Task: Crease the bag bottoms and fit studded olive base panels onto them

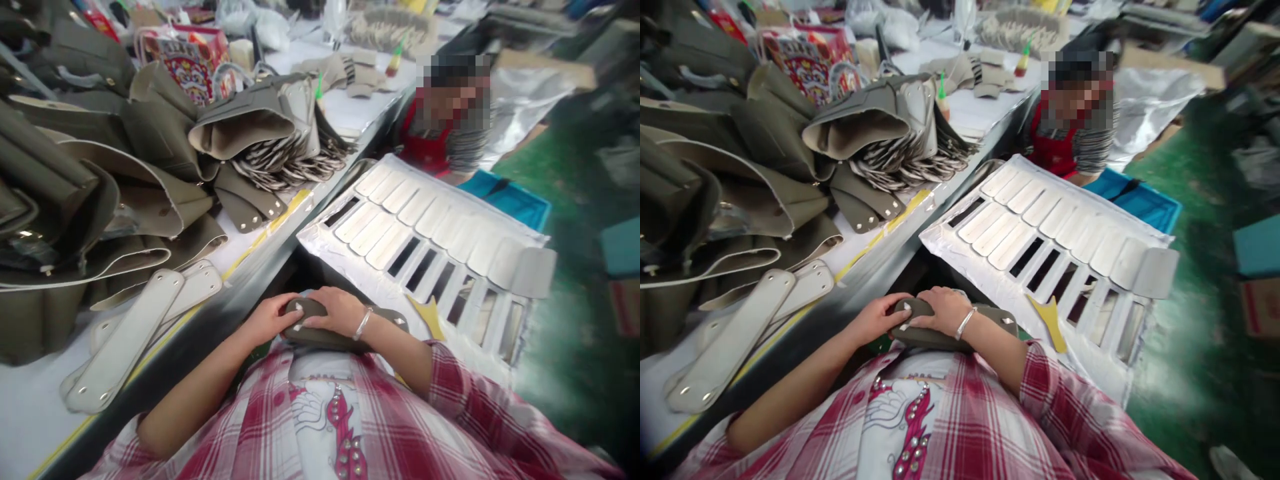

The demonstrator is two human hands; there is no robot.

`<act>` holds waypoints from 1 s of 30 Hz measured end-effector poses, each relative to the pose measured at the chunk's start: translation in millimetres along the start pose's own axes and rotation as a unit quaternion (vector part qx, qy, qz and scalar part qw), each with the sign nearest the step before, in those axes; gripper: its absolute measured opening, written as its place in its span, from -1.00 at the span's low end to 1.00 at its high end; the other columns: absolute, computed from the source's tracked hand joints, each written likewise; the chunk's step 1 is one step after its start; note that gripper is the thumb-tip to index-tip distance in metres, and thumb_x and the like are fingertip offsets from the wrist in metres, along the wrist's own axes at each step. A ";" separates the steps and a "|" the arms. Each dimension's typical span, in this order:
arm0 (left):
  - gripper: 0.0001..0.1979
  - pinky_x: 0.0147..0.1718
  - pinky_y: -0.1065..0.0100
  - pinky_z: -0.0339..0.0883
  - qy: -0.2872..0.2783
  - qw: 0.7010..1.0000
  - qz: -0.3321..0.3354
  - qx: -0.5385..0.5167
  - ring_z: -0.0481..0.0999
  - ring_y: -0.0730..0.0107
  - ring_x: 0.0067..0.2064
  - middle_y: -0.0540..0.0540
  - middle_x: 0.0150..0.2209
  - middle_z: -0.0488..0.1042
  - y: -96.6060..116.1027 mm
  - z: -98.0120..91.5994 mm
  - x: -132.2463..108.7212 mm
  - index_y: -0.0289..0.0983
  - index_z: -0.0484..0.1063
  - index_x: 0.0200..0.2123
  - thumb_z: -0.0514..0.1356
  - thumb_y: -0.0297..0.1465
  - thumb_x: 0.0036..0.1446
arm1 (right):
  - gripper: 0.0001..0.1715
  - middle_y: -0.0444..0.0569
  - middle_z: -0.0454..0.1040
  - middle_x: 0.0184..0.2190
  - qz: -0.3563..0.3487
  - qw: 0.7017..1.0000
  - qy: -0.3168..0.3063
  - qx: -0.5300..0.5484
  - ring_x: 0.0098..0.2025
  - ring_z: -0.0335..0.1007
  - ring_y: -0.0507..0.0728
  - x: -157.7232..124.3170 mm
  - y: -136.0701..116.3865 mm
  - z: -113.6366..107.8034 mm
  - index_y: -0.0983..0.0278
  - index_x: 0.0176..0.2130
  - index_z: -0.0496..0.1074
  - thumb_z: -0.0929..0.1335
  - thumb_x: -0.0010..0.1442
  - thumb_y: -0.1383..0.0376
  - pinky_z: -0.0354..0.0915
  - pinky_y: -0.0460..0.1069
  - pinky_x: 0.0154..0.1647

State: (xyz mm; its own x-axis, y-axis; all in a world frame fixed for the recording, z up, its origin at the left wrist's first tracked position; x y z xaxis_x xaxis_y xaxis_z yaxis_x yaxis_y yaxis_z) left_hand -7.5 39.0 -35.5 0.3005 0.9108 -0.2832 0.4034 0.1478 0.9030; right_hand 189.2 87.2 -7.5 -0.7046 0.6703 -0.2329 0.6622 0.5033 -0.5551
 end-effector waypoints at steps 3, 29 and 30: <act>-0.52 -0.22 0.27 0.32 0.002 0.990 -0.015 0.137 0.47 0.18 -0.23 -0.13 -0.21 0.49 6.3 -5.8 -6.0 -0.25 0.38 -0.05 0.14 -0.08 0.05 | -0.52 0.03 0.37 -0.03 0.010 0.989 0.137 0.055 0.00 0.28 0.11 -44.2 33.0 -23.6 0.28 0.04 0.31 0.28 0.20 0.10 0.18 0.02 0.06; -0.31 -0.06 0.12 0.15 -0.053 0.901 0.204 0.379 0.34 0.05 -0.05 -0.19 -0.08 0.36 81.5 134.4 63.0 -0.29 0.22 -0.01 0.25 -0.03 -0.15 | 0.10 0.08 0.19 0.12 0.186 0.902 0.194 0.337 0.03 0.23 0.18 -151.1 99.9 20.8 0.24 0.19 -0.01 0.51 -0.23 0.23 0.17 0.09 0.07; -0.33 -0.06 0.13 0.16 -0.054 0.902 0.200 0.379 0.34 0.06 -0.05 -0.19 -0.08 0.36 81.8 133.9 63.6 -0.28 0.22 -0.02 0.24 -0.04 -0.14 | 0.07 0.07 0.24 0.07 0.201 0.901 0.189 0.335 -0.01 0.26 0.17 -148.7 99.5 19.6 0.24 0.16 0.04 0.52 -0.25 0.24 0.19 0.09 0.03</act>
State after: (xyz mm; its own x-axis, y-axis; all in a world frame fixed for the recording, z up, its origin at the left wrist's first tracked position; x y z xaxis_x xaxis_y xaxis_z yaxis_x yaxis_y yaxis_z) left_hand 160.4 57.4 -22.9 0.6195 0.7834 -0.0503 0.7063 -0.5282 0.4713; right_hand 354.9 26.9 -43.8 -0.2207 0.9265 -0.3047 0.4525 -0.1795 -0.8735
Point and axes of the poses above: each hand's wrist, its own x-axis towards the middle knuckle, its own z-axis out of the palm, y = z × x, the point moved 1 cm from there along x, towards the middle knuckle
